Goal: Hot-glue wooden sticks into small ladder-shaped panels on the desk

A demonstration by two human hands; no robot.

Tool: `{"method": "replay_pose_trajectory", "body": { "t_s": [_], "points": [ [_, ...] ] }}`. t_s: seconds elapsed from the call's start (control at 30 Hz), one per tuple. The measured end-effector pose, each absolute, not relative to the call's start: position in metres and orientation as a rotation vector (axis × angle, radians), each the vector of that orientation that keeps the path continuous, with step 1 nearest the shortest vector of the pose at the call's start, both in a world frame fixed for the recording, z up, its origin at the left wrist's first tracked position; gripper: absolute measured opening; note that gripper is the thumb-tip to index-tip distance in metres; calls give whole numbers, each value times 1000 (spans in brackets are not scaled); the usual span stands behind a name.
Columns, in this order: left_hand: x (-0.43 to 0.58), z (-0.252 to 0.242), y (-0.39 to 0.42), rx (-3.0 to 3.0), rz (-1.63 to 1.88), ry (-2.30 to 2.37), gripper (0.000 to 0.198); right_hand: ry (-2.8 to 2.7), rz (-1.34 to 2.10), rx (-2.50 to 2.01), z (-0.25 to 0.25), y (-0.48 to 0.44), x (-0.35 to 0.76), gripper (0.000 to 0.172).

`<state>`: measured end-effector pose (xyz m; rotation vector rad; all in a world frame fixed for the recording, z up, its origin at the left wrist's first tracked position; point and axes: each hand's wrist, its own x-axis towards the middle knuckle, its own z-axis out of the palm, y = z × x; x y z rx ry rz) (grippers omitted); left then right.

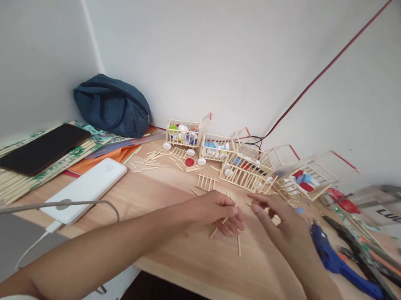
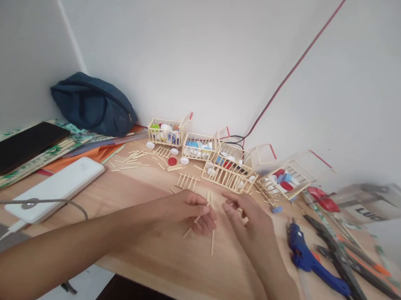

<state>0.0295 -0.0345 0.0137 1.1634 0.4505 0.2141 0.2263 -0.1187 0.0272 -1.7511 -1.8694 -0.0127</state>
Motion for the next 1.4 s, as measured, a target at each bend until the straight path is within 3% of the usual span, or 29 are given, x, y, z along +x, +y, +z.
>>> {"method": "replay_pose_trajectory", "body": {
  "t_s": [0.2,0.37,0.53,0.67,0.9,1.4],
  "points": [
    [23,21,-32,1343,380,576,33,-1997,40,-1580,27,-120,195,46],
    [25,14,-26,1303,361,466,40,-1969,162,-1598,24,-121,195,35],
    [28,13,-22,1505,489,656,19,-1893,115,-1671,24,-133,204,26],
    [22,13,-22,2053,475,577,7,-1862,151,-1733,16,-152,209,21],
    [10,15,-23,2450,288,139,15,-1857,280,-1708,-6,-170,205,28],
    [19,11,-35,2412,250,280,18,-1863,273,-1720,-1,-148,210,21]
  ]
}}
